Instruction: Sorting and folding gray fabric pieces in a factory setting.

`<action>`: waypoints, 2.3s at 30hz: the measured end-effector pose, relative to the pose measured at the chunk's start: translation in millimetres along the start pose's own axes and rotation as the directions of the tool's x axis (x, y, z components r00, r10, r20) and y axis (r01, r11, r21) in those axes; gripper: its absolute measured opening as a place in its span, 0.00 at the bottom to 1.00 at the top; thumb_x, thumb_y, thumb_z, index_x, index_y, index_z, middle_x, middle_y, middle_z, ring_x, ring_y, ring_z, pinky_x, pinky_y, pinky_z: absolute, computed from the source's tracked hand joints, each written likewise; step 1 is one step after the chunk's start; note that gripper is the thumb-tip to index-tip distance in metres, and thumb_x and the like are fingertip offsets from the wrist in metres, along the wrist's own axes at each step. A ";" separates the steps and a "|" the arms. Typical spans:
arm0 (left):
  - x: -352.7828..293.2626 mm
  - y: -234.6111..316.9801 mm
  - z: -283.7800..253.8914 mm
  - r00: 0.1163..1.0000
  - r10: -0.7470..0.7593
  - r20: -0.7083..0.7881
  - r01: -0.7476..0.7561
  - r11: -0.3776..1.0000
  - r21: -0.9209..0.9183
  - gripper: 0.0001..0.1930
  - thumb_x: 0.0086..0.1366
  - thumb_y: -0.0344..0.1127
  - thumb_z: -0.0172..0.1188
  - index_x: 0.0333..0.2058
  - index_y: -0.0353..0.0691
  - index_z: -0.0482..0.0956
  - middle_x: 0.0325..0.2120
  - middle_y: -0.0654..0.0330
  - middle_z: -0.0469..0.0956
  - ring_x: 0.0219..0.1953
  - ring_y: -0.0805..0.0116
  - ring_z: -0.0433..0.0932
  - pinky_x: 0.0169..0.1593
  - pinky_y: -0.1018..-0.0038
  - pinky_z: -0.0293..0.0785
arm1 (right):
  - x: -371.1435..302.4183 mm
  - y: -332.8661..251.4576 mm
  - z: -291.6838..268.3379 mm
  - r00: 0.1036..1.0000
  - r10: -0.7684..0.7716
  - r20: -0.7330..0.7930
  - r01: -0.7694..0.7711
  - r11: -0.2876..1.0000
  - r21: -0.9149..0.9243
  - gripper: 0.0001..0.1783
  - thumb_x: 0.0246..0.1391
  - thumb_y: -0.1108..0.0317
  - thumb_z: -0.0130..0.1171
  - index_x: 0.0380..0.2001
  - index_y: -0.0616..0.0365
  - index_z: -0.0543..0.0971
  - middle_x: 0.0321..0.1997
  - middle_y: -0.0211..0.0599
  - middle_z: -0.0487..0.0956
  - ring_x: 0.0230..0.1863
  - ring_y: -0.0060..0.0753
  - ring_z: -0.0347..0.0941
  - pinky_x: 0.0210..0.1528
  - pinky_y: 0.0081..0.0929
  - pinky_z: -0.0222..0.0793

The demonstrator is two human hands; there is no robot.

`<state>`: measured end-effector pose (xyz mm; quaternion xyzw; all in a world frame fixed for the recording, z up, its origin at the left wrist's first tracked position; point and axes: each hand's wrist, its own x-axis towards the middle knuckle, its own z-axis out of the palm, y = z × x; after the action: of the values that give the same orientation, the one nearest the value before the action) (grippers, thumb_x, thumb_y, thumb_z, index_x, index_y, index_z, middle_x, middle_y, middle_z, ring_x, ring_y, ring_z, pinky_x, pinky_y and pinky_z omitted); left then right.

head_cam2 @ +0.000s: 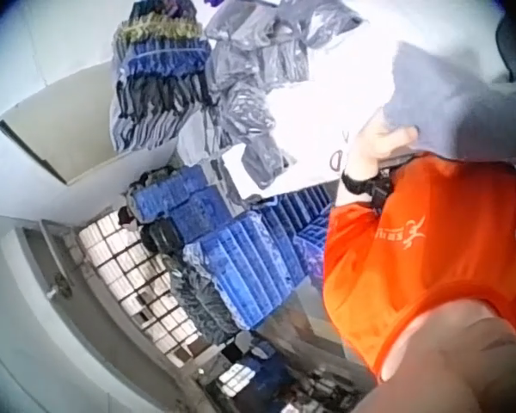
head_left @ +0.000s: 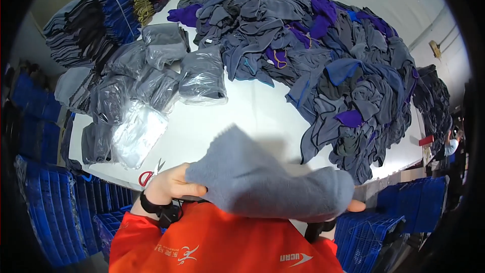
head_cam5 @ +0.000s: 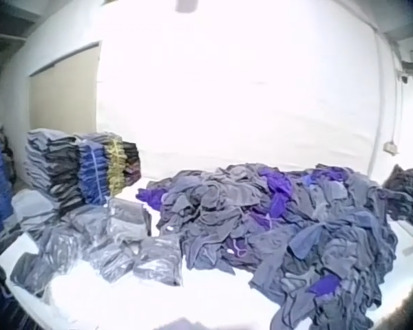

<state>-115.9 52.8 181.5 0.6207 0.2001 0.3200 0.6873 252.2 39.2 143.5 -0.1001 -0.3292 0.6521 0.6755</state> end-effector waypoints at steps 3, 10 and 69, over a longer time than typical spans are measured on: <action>22.0 12.7 -20.8 0.958 -0.162 -0.238 0.160 0.987 -0.031 0.19 0.59 0.36 0.59 0.47 0.33 0.72 0.42 0.59 0.76 0.42 0.71 0.72 0.46 0.73 0.69 | 3.3 -12.2 4.5 0.999 -0.048 -0.004 0.048 0.999 0.023 0.39 0.51 0.37 0.48 0.52 0.62 0.67 0.55 0.46 0.68 0.56 0.42 0.63 0.59 0.43 0.58; 111.0 18.8 -85.7 0.884 0.311 -0.349 -0.226 0.938 0.263 0.07 0.59 0.25 0.55 0.35 0.30 0.78 0.30 0.63 0.79 0.33 0.77 0.74 0.37 0.79 0.70 | 111.5 -60.3 17.6 0.979 -0.093 -0.180 0.076 0.992 -0.097 0.16 0.51 0.69 0.51 0.41 0.67 0.73 0.43 0.43 0.76 0.47 0.39 0.71 0.54 0.37 0.63; -128.8 -159.6 -154.5 0.247 0.543 -0.802 0.875 0.231 0.426 0.10 0.53 0.38 0.59 0.25 0.36 0.76 0.25 0.48 0.75 0.30 0.51 0.76 0.34 0.63 0.71 | 128.5 222.0 -84.6 0.583 0.773 -0.249 0.474 -0.573 -0.669 0.59 0.27 0.64 0.69 0.62 0.56 0.46 0.56 0.42 0.56 0.62 0.48 0.48 0.56 0.74 0.39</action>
<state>-281.3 72.2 -13.9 0.5094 0.8014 0.3018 -0.0846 111.2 214.5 -6.0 -0.4467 -0.8650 0.1217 -0.1933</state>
